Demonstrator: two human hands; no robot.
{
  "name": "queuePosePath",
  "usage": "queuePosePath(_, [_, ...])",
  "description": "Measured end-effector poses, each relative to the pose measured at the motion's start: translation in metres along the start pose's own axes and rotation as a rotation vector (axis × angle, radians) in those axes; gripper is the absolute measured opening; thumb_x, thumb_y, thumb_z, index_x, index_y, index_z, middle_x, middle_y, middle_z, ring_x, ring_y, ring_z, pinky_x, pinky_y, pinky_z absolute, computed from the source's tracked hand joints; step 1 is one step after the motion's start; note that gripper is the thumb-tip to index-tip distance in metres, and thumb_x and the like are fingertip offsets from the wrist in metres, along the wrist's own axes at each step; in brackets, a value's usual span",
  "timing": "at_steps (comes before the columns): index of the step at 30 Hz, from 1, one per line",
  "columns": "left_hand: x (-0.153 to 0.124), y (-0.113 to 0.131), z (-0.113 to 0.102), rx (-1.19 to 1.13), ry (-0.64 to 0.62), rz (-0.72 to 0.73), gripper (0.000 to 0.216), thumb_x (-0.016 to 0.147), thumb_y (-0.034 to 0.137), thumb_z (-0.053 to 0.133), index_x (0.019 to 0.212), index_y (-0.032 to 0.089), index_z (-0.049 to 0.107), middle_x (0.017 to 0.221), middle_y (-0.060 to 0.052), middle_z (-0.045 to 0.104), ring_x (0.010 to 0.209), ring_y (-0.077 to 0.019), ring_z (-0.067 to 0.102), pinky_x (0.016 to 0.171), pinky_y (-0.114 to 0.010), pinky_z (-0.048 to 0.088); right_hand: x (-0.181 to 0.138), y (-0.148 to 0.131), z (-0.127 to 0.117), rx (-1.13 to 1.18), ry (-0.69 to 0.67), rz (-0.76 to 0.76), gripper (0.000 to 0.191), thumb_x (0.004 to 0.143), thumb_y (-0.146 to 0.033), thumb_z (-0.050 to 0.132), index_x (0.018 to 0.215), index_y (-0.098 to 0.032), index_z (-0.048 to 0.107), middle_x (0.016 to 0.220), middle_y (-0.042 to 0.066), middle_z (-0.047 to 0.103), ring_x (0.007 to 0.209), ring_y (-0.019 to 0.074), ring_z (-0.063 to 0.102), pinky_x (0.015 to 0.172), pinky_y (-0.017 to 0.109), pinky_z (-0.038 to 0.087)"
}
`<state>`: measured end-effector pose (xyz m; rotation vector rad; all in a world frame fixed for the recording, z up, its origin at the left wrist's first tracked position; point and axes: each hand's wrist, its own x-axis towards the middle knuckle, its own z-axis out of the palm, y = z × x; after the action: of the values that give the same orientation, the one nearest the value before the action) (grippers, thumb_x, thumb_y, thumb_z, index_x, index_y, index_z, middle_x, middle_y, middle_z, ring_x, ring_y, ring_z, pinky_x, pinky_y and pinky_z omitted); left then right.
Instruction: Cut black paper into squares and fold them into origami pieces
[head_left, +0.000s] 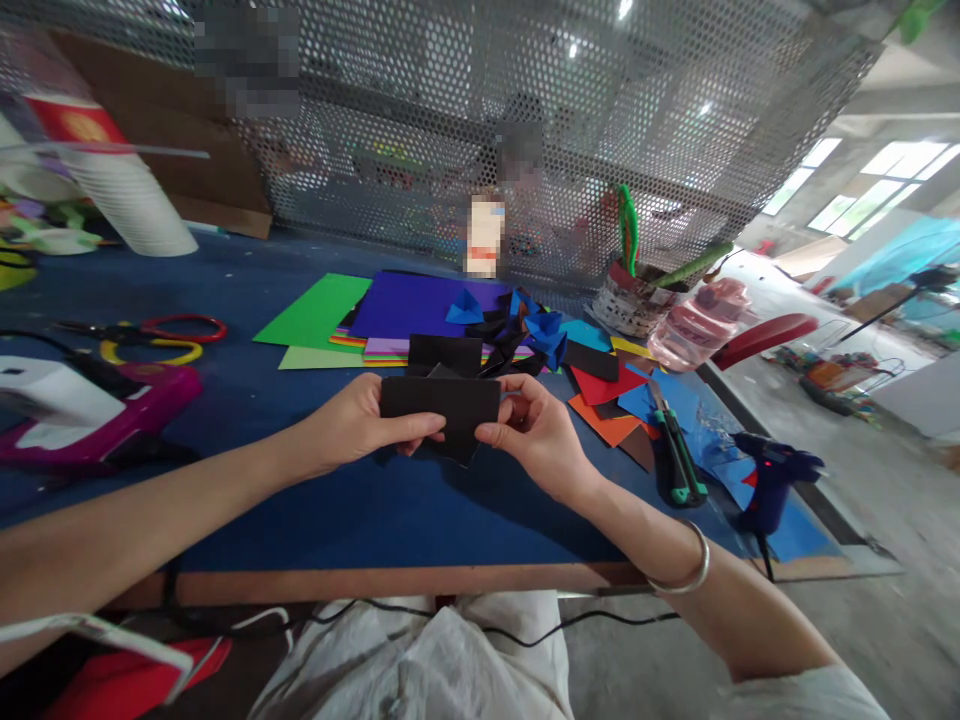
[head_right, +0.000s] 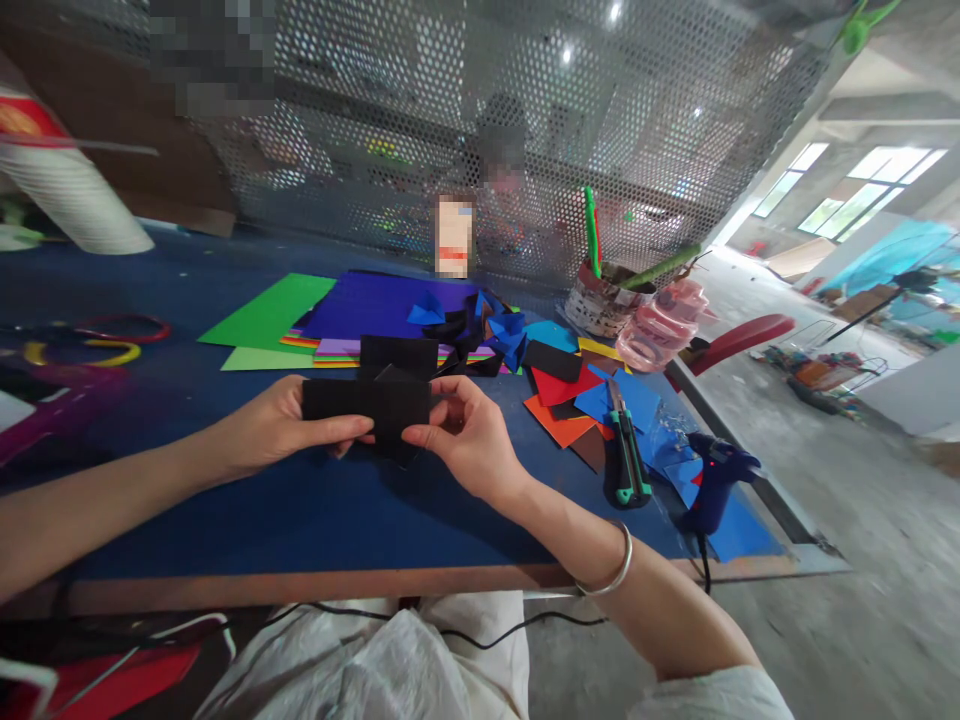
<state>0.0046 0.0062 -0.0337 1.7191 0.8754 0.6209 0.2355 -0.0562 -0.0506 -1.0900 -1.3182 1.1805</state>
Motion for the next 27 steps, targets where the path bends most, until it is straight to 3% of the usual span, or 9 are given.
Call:
queuePosePath(9, [0.0,-0.004,-0.003,-0.011,-0.039,0.01,0.032,0.074,0.049,0.082,0.063,0.02,0.075,0.053,-0.001,0.068,0.05,-0.0122,0.057,0.05,-0.022,0.046,0.002,0.002,-0.001,0.095,-0.103,0.045,0.058,0.063,-0.047,0.104,0.102,-0.024,0.068,0.072,-0.008,0.064,0.067,0.0121,0.06,0.065,0.027,0.05])
queuePosePath(13, [-0.002,-0.003,0.001,0.021,-0.102,0.024,0.029,0.075,0.046,0.081,0.063,0.02,0.076,0.05,0.002,0.065,0.048,-0.0118,0.057,0.049,-0.02,0.043,0.0,0.001,0.002,0.09,-0.198,0.151,0.054,0.062,-0.05,0.104,0.097,-0.021,0.073,0.086,-0.002,0.074,0.074,0.0134,0.065,0.069,0.028,0.055])
queuePosePath(16, [-0.005,-0.002,0.006,0.051,-0.152,0.038,0.027,0.078,0.045,0.078,0.065,0.021,0.076,0.051,0.003,0.065,0.048,-0.0115,0.057,0.048,-0.02,0.043,-0.003,0.0,0.005,0.066,-0.258,0.213,0.049,0.063,-0.051,0.103,0.09,-0.019,0.077,0.084,0.0,0.076,0.07,0.013,0.064,0.067,0.028,0.055])
queuePosePath(22, [-0.01,0.002,0.012,0.068,-0.095,0.052,0.032,0.079,0.046,0.075,0.06,0.021,0.07,0.052,0.002,0.065,0.05,-0.0123,0.058,0.049,-0.02,0.045,-0.006,-0.003,0.006,0.049,-0.166,0.166,0.047,0.061,-0.048,0.103,0.084,-0.018,0.075,0.073,-0.002,0.074,0.064,0.0114,0.063,0.063,0.026,0.053])
queuePosePath(27, [-0.008,0.002,0.012,-0.01,-0.025,0.032,0.027,0.073,0.047,0.08,0.071,0.021,0.072,0.056,0.004,0.065,0.051,-0.0127,0.058,0.05,-0.022,0.048,-0.004,-0.005,0.004,0.002,-0.073,0.108,0.049,0.064,-0.056,0.099,0.083,-0.019,0.073,0.07,-0.002,0.072,0.06,0.0117,0.062,0.06,0.027,0.053])
